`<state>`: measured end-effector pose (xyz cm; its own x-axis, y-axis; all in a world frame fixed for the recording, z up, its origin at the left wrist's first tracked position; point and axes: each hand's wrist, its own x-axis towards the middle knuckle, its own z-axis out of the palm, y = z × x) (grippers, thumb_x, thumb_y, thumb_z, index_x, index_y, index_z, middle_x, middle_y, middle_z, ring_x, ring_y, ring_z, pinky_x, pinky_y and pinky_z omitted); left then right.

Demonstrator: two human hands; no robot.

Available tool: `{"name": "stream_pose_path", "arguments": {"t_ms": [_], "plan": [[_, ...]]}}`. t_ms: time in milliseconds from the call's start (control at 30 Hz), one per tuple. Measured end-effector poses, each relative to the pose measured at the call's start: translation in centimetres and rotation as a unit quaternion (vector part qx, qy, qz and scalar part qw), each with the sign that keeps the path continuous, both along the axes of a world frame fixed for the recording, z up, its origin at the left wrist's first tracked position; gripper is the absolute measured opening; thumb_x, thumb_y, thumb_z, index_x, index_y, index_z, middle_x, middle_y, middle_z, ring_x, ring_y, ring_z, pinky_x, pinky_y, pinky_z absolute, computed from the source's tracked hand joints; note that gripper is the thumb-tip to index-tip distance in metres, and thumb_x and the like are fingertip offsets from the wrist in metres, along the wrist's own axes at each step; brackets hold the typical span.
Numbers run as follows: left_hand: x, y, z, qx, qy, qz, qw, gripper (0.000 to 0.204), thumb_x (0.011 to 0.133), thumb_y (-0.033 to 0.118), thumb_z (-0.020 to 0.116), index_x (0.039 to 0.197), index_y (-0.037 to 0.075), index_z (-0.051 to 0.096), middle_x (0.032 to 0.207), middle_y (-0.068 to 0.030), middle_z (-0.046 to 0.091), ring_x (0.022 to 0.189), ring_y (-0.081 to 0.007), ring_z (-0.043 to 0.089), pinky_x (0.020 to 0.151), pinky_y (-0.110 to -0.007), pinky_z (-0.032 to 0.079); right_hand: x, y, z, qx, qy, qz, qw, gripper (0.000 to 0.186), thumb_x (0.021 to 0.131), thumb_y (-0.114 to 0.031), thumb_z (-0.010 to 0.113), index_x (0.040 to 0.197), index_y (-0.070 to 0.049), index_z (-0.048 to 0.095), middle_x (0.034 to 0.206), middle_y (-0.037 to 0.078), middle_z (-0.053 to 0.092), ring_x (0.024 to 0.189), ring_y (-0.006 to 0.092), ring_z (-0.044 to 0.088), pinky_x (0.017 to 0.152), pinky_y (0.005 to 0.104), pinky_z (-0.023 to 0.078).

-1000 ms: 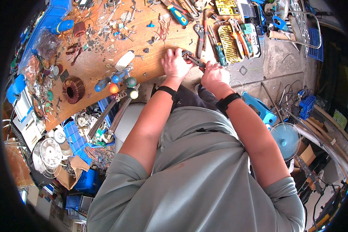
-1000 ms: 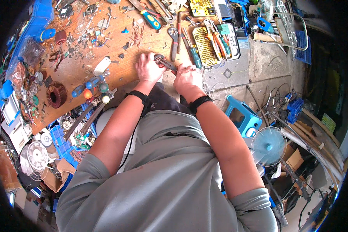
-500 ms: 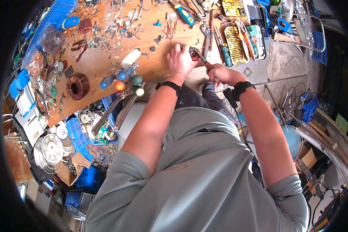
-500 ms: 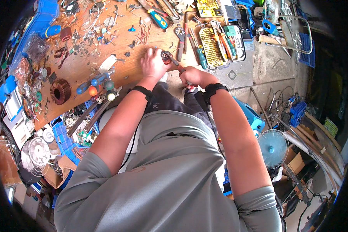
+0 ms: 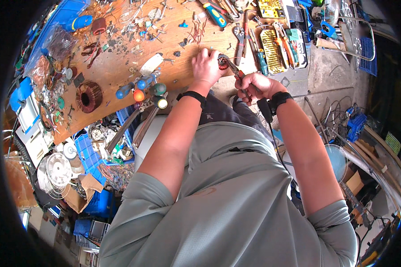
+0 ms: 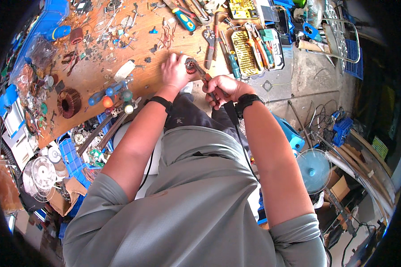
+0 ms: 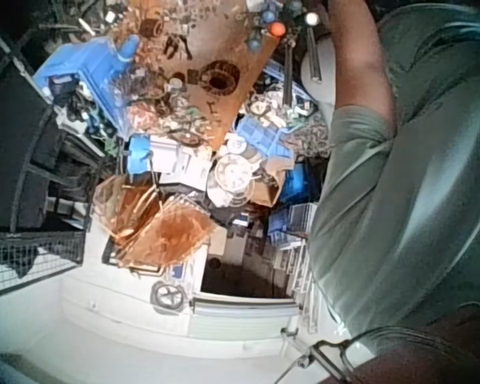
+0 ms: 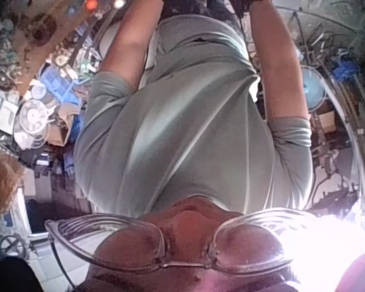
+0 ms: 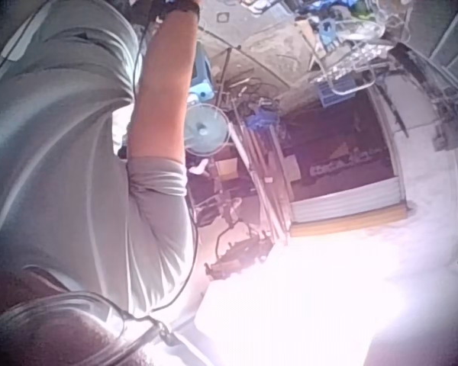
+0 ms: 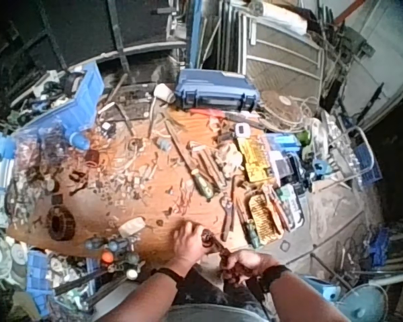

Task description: Cutting and manipulating copper windings on an electric motor stator using pliers.

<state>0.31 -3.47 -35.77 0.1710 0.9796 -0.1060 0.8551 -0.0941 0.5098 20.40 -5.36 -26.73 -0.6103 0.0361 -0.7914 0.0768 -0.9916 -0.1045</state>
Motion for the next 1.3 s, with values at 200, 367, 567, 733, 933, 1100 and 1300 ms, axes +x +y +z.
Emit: {"name": "stream_pose_path", "arguments": {"t_ms": [200, 367, 567, 733, 933, 1100, 1300], "plan": [[0.0, -0.2, 0.2, -0.023, -0.008, 0.011, 1.0, 0.054, 0.066, 0.041, 0.084, 0.113, 0.022, 0.066, 0.109, -0.009, 0.056, 0.111, -0.0298, 0.057, 0.093, -0.049, 0.041, -5.7, -2.2, 2.1, 0.434, -0.52, 0.425, 0.6, 0.027, 0.09, -0.021, 0.05, 0.106, -0.003, 0.063, 0.1, 0.023, 0.071, 0.093, 0.0346, 0.07, 0.085, 0.042, 0.055], [0.4, -0.3, 1.1, -0.033, -0.02, 0.017, 0.999, 0.058, 0.063, 0.041, 0.086, 0.113, 0.02, 0.066, 0.11, -0.0097, 0.056, 0.112, -0.0301, 0.056, 0.094, -0.049, 0.042, -4.9, -2.7, 1.6, 0.442, -0.564, 0.465, 0.52, 0.027, 0.095, -0.022, 0.049, 0.114, -0.006, 0.059, 0.112, 0.023, 0.067, 0.103, 0.0336, 0.067, 0.089, 0.0427, 0.053], [0.3, -0.3, 1.0, -0.034, -0.007, 0.013, 0.999, 0.059, 0.063, 0.04, 0.088, 0.114, 0.019, 0.066, 0.111, -0.0098, 0.056, 0.114, -0.0297, 0.055, 0.096, -0.048, 0.042, -2.6, -1.1, 2.0, 0.431, -0.501, 0.382, 0.646, 0.038, 0.086, -0.032, 0.062, 0.111, -0.003, 0.064, 0.105, 0.02, 0.069, 0.101, 0.0342, 0.068, 0.089, 0.0413, 0.053], [0.1, -0.4, 0.9, -0.042, -0.017, 0.017, 0.999, 0.059, 0.063, 0.04, 0.088, 0.114, 0.02, 0.066, 0.112, -0.0102, 0.056, 0.113, -0.03, 0.056, 0.097, -0.048, 0.042, -1.8, -0.8, 3.1, 0.388, -0.33, 0.296, 0.808, 0.035, 0.081, -0.029, 0.068, 0.099, 0.0, 0.063, 0.083, 0.01, 0.069, 0.073, 0.0204, 0.066, 0.062, 0.0344, 0.05], [0.1, -0.4, 1.2, -0.039, -0.024, 0.019, 0.999, 0.058, 0.063, 0.039, 0.088, 0.114, 0.022, 0.065, 0.11, -0.0096, 0.057, 0.109, -0.03, 0.058, 0.094, -0.048, 0.042, -0.9, -3.1, 1.2, 0.106, -0.079, -0.149, 0.98, 0.056, 0.088, -0.047, 0.072, 0.122, -0.005, 0.059, 0.103, 0.017, 0.072, 0.092, 0.0272, 0.072, 0.081, 0.0399, 0.06], [-0.1, -0.5, 1.2, -0.023, -0.032, 0.011, 0.999, 0.059, 0.061, 0.038, 0.09, 0.113, 0.021, 0.065, 0.108, -0.0091, 0.057, 0.109, -0.0299, 0.058, 0.092, -0.048, 0.042, -0.7, -4.1, 0.0, 0.0, 0.12, -0.285, 0.951, 0.05, 0.103, -0.03, 0.054, 0.146, -0.009, 0.038, 0.135, 0.029, 0.056, 0.108, 0.0351, 0.068, 0.092, 0.0459, 0.058], [0.0, -0.5, 0.6, -0.029, -0.029, 0.017, 0.999, 0.061, 0.06, 0.04, 0.09, 0.113, 0.021, 0.065, 0.108, -0.0088, 0.057, 0.109, -0.0303, 0.058, 0.092, -0.047, 0.041, -1.0, -3.9, 0.1, -0.022, 0.153, -0.272, 0.95, 0.049, 0.097, -0.004, 0.058, 0.142, -0.008, 0.04, 0.131, 0.029, 0.058, 0.109, 0.0353, 0.066, 0.097, 0.049, 0.055]]}}
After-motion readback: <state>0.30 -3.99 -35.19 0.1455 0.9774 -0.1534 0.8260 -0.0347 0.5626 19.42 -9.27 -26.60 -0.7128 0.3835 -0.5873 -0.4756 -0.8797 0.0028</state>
